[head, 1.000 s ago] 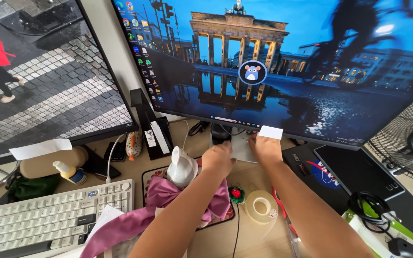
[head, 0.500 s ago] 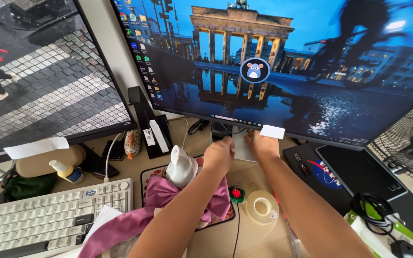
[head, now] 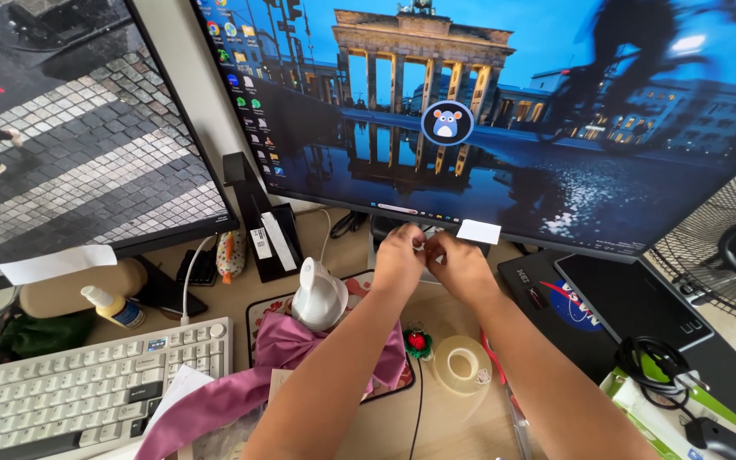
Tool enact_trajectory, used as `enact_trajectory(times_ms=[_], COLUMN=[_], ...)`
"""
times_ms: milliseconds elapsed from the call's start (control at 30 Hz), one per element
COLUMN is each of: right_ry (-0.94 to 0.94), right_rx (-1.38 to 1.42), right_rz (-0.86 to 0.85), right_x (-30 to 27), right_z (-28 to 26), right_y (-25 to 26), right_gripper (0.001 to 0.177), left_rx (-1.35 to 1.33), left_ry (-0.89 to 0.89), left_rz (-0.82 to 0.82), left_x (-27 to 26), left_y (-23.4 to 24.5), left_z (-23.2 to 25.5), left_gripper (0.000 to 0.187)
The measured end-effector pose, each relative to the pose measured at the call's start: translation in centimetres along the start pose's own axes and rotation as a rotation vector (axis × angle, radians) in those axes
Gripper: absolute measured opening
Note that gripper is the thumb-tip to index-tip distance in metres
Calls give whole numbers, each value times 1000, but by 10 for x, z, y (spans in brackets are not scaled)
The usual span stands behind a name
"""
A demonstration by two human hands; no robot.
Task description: The person organizes a cluttered desk by moving various items, including cables, papers, and small objects, from the desk surface to a nearby shelf. The person then wipes the desk surface with a cloth.
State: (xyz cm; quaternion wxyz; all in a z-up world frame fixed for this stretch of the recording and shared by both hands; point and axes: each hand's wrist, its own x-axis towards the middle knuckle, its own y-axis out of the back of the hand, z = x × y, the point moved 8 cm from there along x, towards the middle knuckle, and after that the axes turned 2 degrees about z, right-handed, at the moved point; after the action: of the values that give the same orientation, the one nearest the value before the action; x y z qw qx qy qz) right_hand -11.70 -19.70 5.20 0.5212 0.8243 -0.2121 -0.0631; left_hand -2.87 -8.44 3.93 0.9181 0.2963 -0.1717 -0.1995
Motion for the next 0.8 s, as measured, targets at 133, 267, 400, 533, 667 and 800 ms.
enact_trajectory(times_ms=[133, 267, 400, 533, 667, 800], right_ry=[-7, 2, 13, 8, -31, -40], right_rx=[-50, -118, -203, -295, -305, -362], right_rz=[9, -7, 14, 23, -5, 5], right_x=[8, 24, 29, 31, 31, 40], right_z=[4, 7, 1, -5, -3, 11], right_y=[-3, -4, 7, 11, 8, -8], right_gripper=[20, 22, 20, 18, 18, 20], left_rx=[-11, -78, 18, 147, 188, 165], left_ry=[1, -22, -75, -82, -47, -28], left_rz=[11, 58, 72, 51, 28, 39], left_x=[0, 0, -4, -23, -18, -13], left_y=[-1, 8, 14, 38, 30, 26], left_z=[3, 1, -3, 15, -4, -16], left_gripper=[16, 15, 14, 14, 13, 14])
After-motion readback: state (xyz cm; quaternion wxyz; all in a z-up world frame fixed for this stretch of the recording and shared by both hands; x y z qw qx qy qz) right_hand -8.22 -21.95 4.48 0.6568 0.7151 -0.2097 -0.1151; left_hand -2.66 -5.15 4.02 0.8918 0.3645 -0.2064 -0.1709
